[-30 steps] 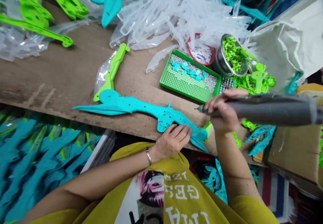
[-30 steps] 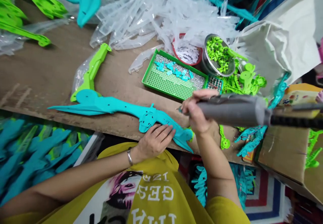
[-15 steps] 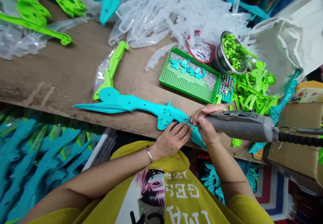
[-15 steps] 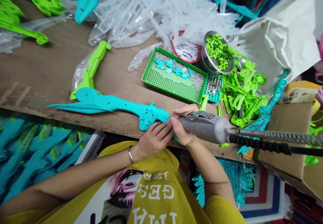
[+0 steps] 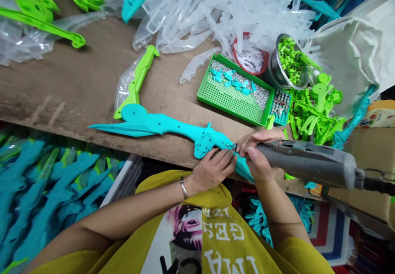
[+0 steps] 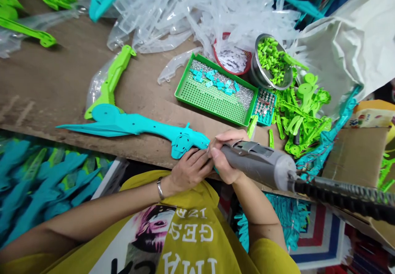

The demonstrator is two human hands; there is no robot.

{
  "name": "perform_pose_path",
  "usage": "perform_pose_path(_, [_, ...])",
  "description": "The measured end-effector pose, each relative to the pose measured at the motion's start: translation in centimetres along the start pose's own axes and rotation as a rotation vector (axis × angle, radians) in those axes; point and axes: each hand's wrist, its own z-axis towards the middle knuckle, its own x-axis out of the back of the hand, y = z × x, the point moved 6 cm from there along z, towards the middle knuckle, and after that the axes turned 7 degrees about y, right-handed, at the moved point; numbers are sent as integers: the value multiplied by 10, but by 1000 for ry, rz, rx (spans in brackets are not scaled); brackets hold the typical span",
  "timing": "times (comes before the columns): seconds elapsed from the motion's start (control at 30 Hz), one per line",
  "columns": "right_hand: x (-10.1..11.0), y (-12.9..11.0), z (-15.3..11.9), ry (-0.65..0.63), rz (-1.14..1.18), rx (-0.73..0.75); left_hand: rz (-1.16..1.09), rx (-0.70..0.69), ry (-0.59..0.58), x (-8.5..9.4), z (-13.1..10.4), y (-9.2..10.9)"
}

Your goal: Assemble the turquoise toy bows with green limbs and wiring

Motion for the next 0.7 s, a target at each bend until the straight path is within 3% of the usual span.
perform_pose_path(0.17, [-1,-12,1,51,106,159,1,0,4,1,1,-1])
perform_pose_path(0.33, [8,-5,3,73,-21,84,4,7,23,0,2,1])
perform_pose_path(0.5, [23,-9,10,150,-141,32,-45,66,0,12,10,1])
perform_pose_path(0.6, [28,-17,14,213,-111,69,-33,110,-7,24,23,-9])
perform_pose_path(0.7, [28,-18,15,221,-121,67,36,276,-96,25,37,-32])
